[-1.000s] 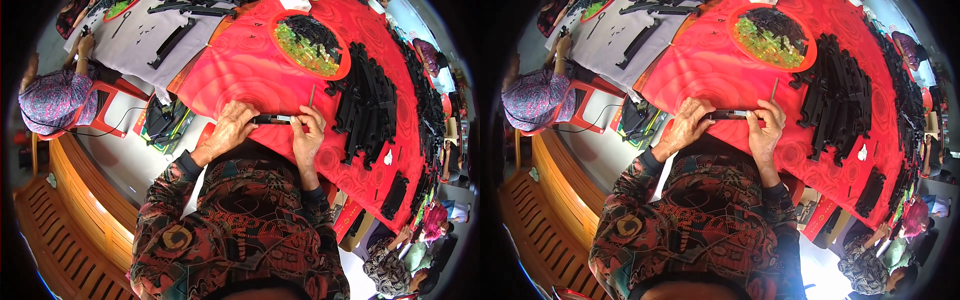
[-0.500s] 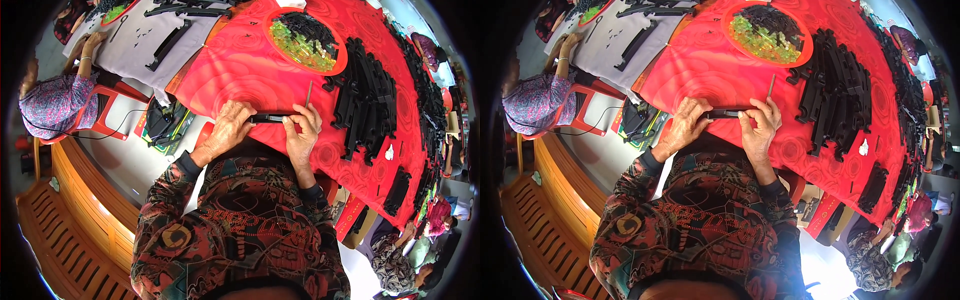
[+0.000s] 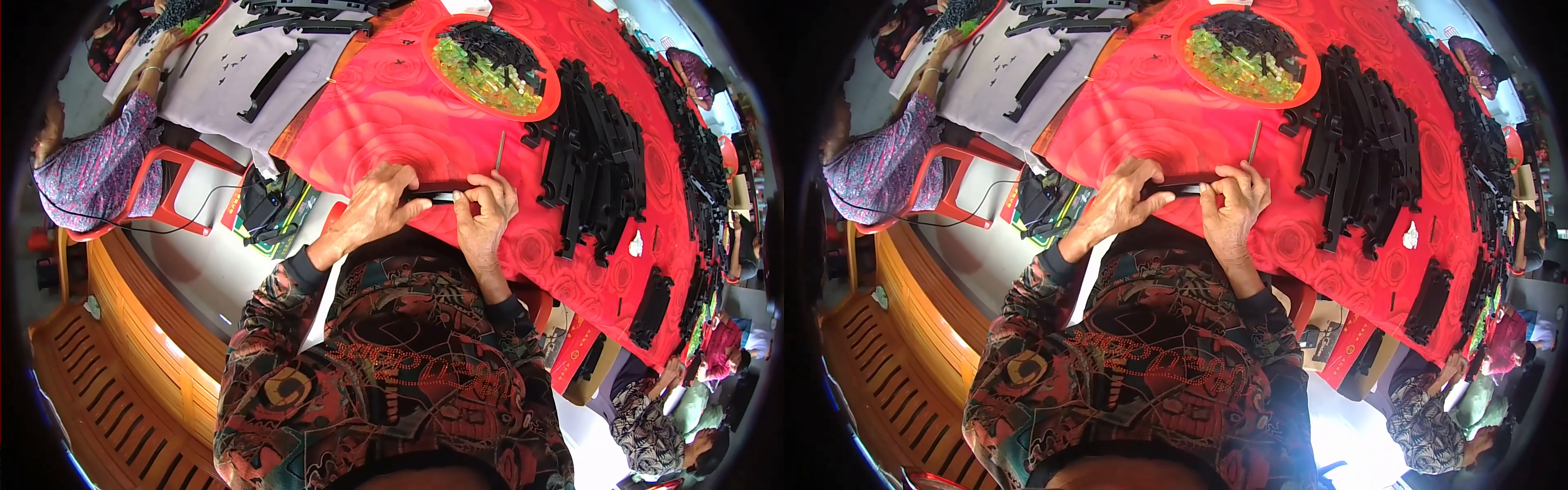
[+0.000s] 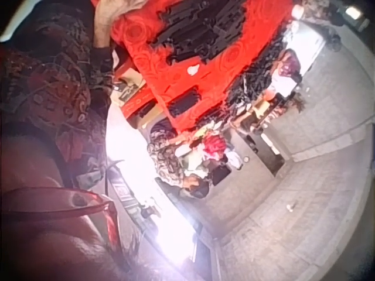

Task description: The person assembles level components by inserting bubble vials into black plastic frames and pressing them into place using a metal rod.

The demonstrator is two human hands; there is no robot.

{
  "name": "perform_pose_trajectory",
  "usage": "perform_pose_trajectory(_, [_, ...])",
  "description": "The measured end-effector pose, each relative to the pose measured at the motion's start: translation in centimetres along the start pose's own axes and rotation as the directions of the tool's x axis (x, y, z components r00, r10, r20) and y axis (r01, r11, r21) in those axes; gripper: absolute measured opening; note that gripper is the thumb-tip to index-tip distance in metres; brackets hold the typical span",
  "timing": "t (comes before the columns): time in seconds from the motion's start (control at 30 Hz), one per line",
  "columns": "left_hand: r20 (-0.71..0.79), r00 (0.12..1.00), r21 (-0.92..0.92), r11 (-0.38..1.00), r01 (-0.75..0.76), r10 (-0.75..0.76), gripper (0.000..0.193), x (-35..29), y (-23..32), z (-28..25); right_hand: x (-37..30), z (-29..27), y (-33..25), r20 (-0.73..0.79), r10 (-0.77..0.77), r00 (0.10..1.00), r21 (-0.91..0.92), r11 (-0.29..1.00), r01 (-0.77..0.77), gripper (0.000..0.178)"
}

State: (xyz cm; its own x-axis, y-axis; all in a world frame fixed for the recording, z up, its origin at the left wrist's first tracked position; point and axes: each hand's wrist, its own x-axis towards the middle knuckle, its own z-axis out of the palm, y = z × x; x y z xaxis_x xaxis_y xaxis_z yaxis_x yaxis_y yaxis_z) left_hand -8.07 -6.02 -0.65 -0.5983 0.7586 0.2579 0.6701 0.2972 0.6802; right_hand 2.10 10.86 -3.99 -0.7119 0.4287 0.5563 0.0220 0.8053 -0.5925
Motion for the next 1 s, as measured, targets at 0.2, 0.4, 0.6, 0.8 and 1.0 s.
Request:
perform_pose_trajectory(0.2, [0.128, 0.991, 0.144, 0.989, -0.043, 0.024, 0.034, 2.8, 0.4, 1.7, -0.2, 0.3, 0.3, -0.016, -0.033, 0.999, -0.022, 0.999, 0.032, 0.015])
perform_pose_trajectory(0.4, [0.244, 0.969, 0.23, 0.973, -0.018, -0.04, 0.034, 3.9, 0.3, 2.5, -0.6, 0.3, 0.7, -0.081, -0.052, 0.995, -0.058, 0.997, 0.047, 0.014])
perform_pose_trajectory(0.6, [0.216, 0.976, 0.205, 0.979, -0.014, -0.031, 0.035, 3.4, 0.6, 1.8, -0.4, 0.1, -0.4, -0.127, -0.101, 0.987, -0.099, 0.991, 0.088, 0.016])
perform_pose_trajectory(0.8, [0.218, 0.975, 0.149, 0.989, 0.016, -0.049, 0.03, 3.1, 0.9, 1.8, 0.1, -0.9, -1.3, -0.176, -0.155, 0.972, -0.112, 0.984, 0.137, 0.015])
perform_pose_trajectory(1.0, [0.145, 0.988, 0.046, 0.998, 0.046, -0.052, 0.025, 2.5, 0.0, 2.4, -0.1, -1.2, -1.5, -0.169, -0.209, 0.963, -0.098, 0.976, 0.195, 0.013])
